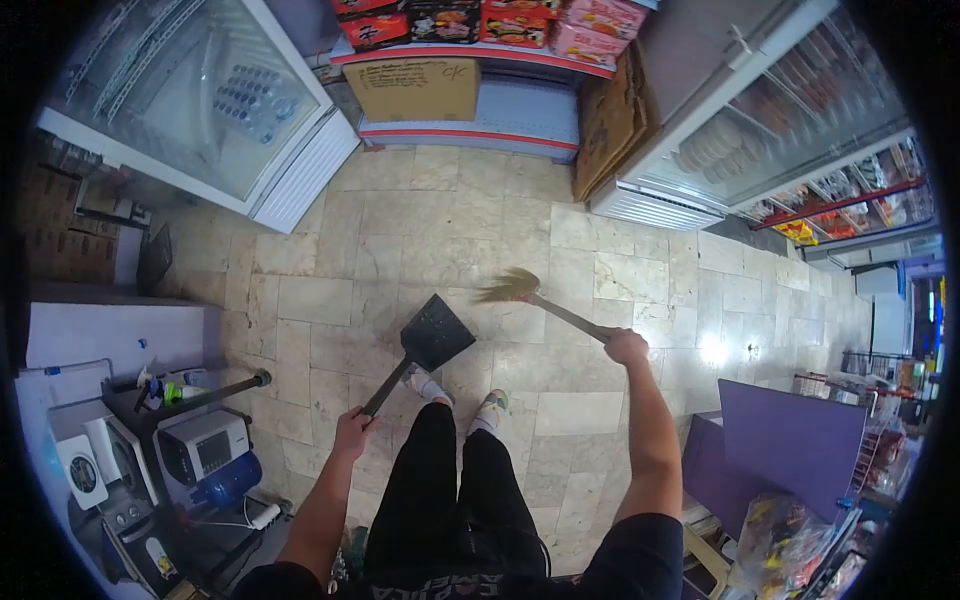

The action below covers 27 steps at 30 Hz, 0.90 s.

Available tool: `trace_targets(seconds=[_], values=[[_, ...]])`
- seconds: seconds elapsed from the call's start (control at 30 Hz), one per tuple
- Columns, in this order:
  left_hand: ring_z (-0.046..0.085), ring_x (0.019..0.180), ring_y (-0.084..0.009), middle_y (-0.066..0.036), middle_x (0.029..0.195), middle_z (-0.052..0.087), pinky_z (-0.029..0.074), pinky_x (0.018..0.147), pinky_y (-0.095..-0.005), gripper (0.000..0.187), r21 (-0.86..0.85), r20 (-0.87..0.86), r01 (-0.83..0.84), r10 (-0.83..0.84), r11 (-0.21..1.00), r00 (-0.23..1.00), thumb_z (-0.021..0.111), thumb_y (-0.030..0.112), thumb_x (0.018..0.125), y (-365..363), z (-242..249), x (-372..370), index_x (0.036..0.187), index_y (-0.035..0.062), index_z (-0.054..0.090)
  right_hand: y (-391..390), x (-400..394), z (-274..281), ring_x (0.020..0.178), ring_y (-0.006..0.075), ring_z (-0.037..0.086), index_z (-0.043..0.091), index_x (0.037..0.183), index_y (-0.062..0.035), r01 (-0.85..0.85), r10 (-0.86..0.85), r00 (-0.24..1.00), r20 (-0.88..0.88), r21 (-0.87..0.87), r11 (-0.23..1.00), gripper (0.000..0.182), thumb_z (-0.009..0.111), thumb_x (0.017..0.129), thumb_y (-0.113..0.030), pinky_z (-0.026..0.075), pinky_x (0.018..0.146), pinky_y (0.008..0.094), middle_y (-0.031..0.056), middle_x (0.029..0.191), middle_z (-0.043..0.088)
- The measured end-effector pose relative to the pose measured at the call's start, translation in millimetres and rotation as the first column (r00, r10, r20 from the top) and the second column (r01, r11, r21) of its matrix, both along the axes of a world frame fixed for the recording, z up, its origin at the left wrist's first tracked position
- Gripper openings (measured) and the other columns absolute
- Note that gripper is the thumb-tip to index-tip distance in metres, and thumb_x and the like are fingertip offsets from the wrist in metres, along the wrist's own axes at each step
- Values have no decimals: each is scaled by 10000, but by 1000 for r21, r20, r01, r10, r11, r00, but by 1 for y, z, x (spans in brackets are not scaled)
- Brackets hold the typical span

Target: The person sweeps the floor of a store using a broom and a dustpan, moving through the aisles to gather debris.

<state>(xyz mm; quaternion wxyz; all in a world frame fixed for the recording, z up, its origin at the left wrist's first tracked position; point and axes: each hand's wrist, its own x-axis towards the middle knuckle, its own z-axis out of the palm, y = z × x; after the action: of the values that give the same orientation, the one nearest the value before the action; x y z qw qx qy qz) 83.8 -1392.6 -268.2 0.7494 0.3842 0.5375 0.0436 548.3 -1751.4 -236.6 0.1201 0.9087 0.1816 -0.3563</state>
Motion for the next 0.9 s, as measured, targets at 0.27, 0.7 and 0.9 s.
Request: trace_targets(seconds=[0.27, 0.7, 0.9], values=[[538, 549, -281, -143, 548, 502, 410, 514, -362, 174, 421, -408, 609, -459, 673, 789, 655, 138, 694, -32, -62, 73, 628, 3, 567, -75, 15, -3, 832, 345, 581, 435, 1229, -209, 389, -405, 913, -59, 430, 815, 519, 543, 721, -229, 461, 733, 410, 213, 945, 580], [552, 639, -293, -198, 897, 492, 466, 502, -347, 207, 80, -513, 35, 12, 996, 858, 522, -2, 716, -65, -73, 159, 908, -36, 450, 17, -301, -103, 865, 386, 556, 446, 1196, -190, 597, -492, 784, -379, 243, 764, 399, 392, 803, -227, 433, 757, 457, 229, 933, 577], [564, 668, -266, -177, 818, 508, 488, 464, -309, 117, 57, -417, 80, -49, 995, 907, 518, -25, 699, -41, -85, 108, 801, -56, 469, -12, -355, 56, 900, 355, 549, 472, 1196, -231, 673, -596, 740, -312, 363, 644, 452, 572, 756, -203, 442, 749, 410, 209, 951, 570]])
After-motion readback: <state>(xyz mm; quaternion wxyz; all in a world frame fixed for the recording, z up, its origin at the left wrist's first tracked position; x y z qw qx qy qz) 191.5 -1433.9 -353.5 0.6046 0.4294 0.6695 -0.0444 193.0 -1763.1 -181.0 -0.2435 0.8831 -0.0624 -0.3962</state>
